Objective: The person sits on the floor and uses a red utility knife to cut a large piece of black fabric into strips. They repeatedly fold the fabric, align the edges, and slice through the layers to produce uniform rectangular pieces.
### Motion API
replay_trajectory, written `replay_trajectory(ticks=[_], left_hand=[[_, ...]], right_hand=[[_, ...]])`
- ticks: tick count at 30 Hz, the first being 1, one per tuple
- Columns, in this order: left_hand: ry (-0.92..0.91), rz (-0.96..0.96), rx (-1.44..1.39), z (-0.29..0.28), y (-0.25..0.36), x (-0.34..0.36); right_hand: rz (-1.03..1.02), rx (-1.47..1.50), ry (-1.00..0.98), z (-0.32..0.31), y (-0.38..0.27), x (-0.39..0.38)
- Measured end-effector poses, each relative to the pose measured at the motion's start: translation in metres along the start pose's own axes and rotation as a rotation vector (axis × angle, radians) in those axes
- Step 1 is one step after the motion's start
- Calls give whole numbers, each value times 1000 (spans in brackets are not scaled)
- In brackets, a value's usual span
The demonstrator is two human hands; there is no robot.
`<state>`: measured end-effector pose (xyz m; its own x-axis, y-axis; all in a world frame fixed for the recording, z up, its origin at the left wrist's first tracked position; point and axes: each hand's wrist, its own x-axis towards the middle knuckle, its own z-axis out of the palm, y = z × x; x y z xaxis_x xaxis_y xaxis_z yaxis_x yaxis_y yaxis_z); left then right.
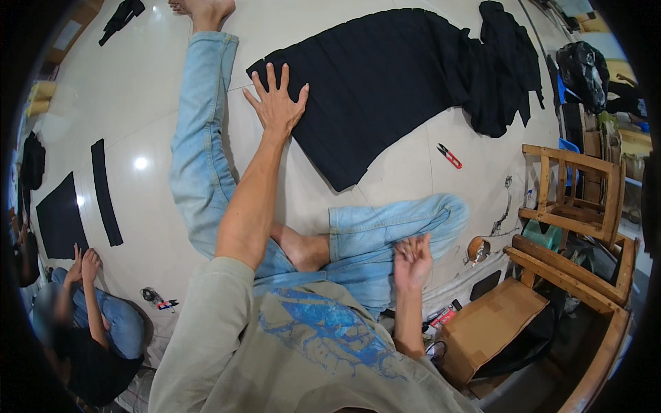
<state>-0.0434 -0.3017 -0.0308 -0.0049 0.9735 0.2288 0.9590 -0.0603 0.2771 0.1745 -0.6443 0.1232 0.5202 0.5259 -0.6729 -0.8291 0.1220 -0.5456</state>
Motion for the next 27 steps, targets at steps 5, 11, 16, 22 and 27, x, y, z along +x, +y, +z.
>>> replay_trajectory(ticks=[5,11,16,22,27], left_hand=[[-26,-10,43,-3,0,-3],[1,12,-45,-1,-2,-1],[31,27,-14,-1,-3,-4],[60,-5,-36,-5,-3,-6],[36,-3,-31,-6,-1,-4]], right_hand=[[-53,-285,-112,-69,-66,-45],[-610,-1343,-203,11,3,21],[-397,-1990,-421,86,85,76],[-129,-1568,-551,49,61,80],[-412,-474,-307,83,94,65]])
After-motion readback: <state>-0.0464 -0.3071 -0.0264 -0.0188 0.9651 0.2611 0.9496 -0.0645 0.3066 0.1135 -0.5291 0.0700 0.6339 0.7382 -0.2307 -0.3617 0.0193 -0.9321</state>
